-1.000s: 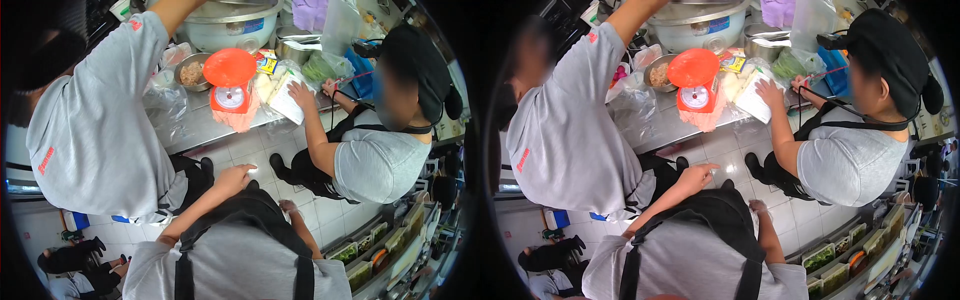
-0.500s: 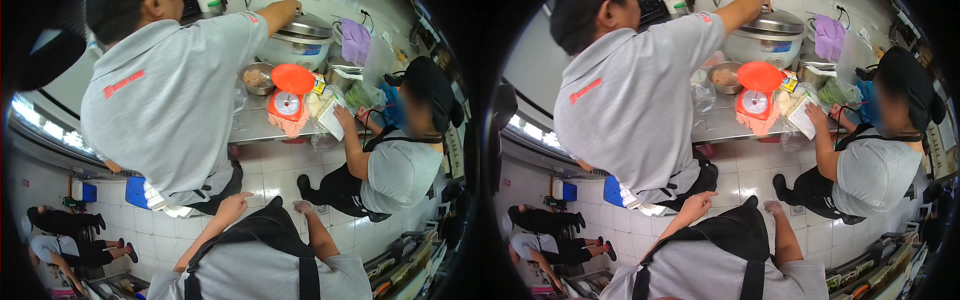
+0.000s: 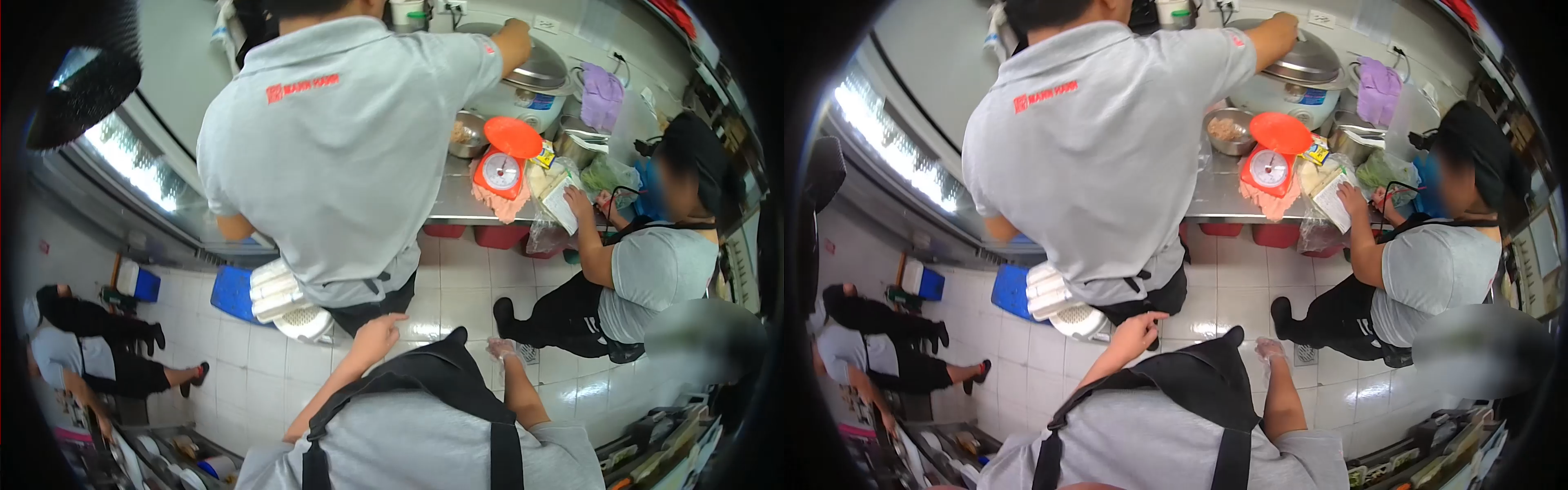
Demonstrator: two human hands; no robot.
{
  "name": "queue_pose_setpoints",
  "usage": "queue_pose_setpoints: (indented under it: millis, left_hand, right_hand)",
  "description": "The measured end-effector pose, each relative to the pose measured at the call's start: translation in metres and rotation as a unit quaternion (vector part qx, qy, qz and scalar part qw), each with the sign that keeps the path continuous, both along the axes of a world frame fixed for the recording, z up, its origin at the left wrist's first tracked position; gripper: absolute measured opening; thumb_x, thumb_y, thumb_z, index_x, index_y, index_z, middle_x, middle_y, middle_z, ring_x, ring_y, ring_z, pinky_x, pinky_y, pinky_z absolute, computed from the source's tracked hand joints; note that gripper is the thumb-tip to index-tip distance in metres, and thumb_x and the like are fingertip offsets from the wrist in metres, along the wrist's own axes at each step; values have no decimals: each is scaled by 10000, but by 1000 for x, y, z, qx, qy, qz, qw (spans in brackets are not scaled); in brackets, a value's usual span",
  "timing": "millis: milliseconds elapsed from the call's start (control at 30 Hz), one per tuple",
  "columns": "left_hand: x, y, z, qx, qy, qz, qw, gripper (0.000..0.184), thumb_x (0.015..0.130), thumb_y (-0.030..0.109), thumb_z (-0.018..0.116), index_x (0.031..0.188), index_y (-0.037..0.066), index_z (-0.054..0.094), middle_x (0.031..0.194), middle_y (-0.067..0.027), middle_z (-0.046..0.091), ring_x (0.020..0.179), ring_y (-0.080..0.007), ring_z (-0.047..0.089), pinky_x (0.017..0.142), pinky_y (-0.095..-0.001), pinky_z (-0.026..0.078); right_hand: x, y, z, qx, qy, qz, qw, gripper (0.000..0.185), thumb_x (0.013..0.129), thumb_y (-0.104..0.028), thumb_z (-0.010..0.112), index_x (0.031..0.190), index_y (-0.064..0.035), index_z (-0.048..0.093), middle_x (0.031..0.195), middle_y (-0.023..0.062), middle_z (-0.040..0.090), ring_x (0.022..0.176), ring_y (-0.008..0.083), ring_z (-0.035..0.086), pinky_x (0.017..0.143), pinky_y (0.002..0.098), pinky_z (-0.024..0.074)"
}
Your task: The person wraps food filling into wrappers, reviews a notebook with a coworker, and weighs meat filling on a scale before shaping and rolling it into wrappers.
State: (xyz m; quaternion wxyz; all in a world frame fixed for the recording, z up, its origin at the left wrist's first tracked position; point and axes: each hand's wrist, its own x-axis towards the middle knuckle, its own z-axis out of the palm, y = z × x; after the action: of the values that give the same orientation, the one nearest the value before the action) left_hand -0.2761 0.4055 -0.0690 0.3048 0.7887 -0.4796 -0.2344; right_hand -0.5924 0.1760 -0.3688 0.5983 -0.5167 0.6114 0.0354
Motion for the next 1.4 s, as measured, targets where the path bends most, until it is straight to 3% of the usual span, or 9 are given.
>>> queue_pose_setpoints:
  millis: [200, 267, 333, 367, 533, 700, 933, 1067, 1400]
  left_hand:
    - [-13, 15, -7, -69, 32, 4, 997, 324, 834, 102, 519, 1135, 144, 631, 913, -135, 643, 736, -284, 614, 686, -381, 492]
    - [-18, 22, 1, -25, 52, 14, 998, 316, 844, 113, 515, 1135, 152, 629, 995, -140, 640, 812, -298, 624, 726, -398, 496]
    - [-22, 28, -16, -49, 28, 41, 998, 318, 843, 117, 514, 1138, 157, 628, 1000, -138, 643, 823, -307, 627, 733, -401, 498]
    - [-23, 33, -23, -36, 27, 54, 997, 324, 843, 151, 515, 1146, 174, 628, 995, -134, 647, 835, -313, 624, 736, -404, 501]
    - [-18, 70, -82, 62, 87, 191, 976, 307, 817, 266, 534, 1093, 195, 648, 1044, -120, 660, 960, -322, 626, 824, -462, 487]
    - [-48, 195, -281, 273, 125, 522, 798, 291, 781, 240, 551, 1009, 128, 694, 1028, -144, 670, 971, -338, 631, 810, -462, 499]
    - [-235, 341, -264, 249, 260, 771, 525, 239, 818, 155, 549, 973, 58, 703, 1042, -156, 678, 984, -297, 656, 784, -433, 524]
    - [-326, 334, -278, 55, 383, 803, 452, 253, 844, 245, 562, 946, 51, 689, 781, -114, 683, 606, -224, 631, 480, -373, 489]
    - [-303, 235, -237, -192, 420, 726, 510, 359, 870, 162, 457, 1201, 113, 588, 768, -45, 603, 502, -99, 501, 422, -241, 438]
  right_hand:
    - [-28, 12, -4, -69, 64, 157, 983, 242, 915, -282, 493, 1007, -135, 662, 863, 60, 681, 734, 215, 639, 621, 352, 497]
    - [-34, -3, -14, -221, 166, 474, 836, 251, 909, -337, 476, 1006, -166, 632, 879, 91, 662, 802, 303, 645, 688, 435, 496]
    - [-38, -8, -11, -192, 196, 493, 825, 347, 877, -404, 455, 1119, -189, 579, 1063, 127, 632, 1088, 356, 546, 831, 512, 438]
    - [-69, -31, -65, -359, 115, 674, 635, 430, 922, -423, 379, 1186, -127, 545, 1186, 181, 575, 1109, 341, 545, 931, 477, 415]
    - [46, -89, -41, -194, 49, 568, 798, 355, 904, -322, 449, 1153, -101, 570, 1089, 158, 610, 993, 313, 567, 815, 428, 458]
    - [144, -64, -10, -95, 30, 628, 772, 346, 881, -240, 501, 1177, -77, 580, 1011, 123, 638, 857, 245, 601, 699, 369, 485]
    - [201, -17, 5, -9, -4, 610, 792, 332, 838, -114, 571, 1163, -57, 613, 891, 87, 658, 659, 160, 610, 538, 276, 494]
    - [200, 17, 21, -2, -16, 684, 729, 352, 811, -69, 587, 1161, -44, 616, 871, 100, 650, 610, 160, 598, 510, 273, 489]
    - [177, 79, 104, -80, 72, 762, 639, 641, 797, -103, 612, 1377, -67, 341, 863, 162, 633, 762, 239, 634, 665, 362, 515]
